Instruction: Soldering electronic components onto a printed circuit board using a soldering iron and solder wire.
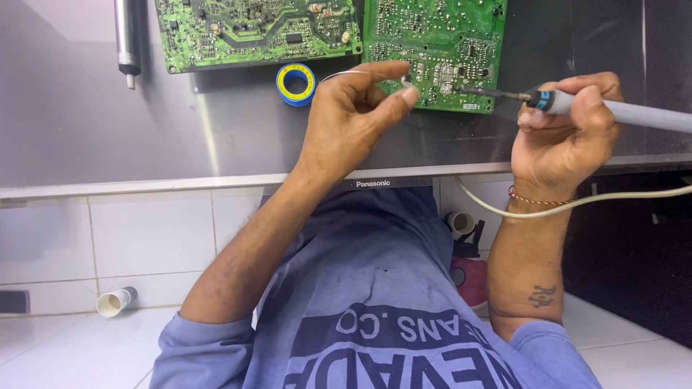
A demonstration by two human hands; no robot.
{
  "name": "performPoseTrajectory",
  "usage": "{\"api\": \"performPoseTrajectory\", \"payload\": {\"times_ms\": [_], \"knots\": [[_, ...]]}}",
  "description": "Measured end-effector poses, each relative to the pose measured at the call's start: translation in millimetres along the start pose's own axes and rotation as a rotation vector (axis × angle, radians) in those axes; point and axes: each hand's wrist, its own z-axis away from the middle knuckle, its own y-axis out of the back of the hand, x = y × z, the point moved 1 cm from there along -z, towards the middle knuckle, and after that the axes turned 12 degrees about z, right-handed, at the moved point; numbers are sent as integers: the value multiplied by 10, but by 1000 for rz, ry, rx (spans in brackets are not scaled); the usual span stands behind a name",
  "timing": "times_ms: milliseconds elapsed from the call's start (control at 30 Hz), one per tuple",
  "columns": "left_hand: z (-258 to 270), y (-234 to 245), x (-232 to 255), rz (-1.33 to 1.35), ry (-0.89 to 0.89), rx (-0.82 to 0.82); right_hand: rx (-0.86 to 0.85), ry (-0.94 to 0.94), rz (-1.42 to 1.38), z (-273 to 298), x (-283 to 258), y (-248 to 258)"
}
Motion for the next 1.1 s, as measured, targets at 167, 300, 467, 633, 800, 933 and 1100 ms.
{"api": "performPoseTrajectory", "payload": {"times_ms": [167, 300, 467, 633, 800, 933, 1100], "knots": [[-9, 83, 26, 75, -88, -38, -184, 35, -22, -23, 70, -1], [13, 216, 57, 84, -290, 53, -137, 93, 80, 2, 76, -22], [-45, 241, -43, 121, -332, 85, -123, 180, 148, 33, 97, -145], [-58, 204, -142, 83, -376, 108, -75, 219, 221, 77, 103, -191], [-60, 148, -35, -135, -442, 190, -99, 302, 306, 60, 103, -208], [-90, 156, -40, -182, -472, 197, -77, 380, 346, 85, 111, -316], [-68, 141, -73, -248, -520, 217, -65, 466, 408, 149, 115, -316]]}}
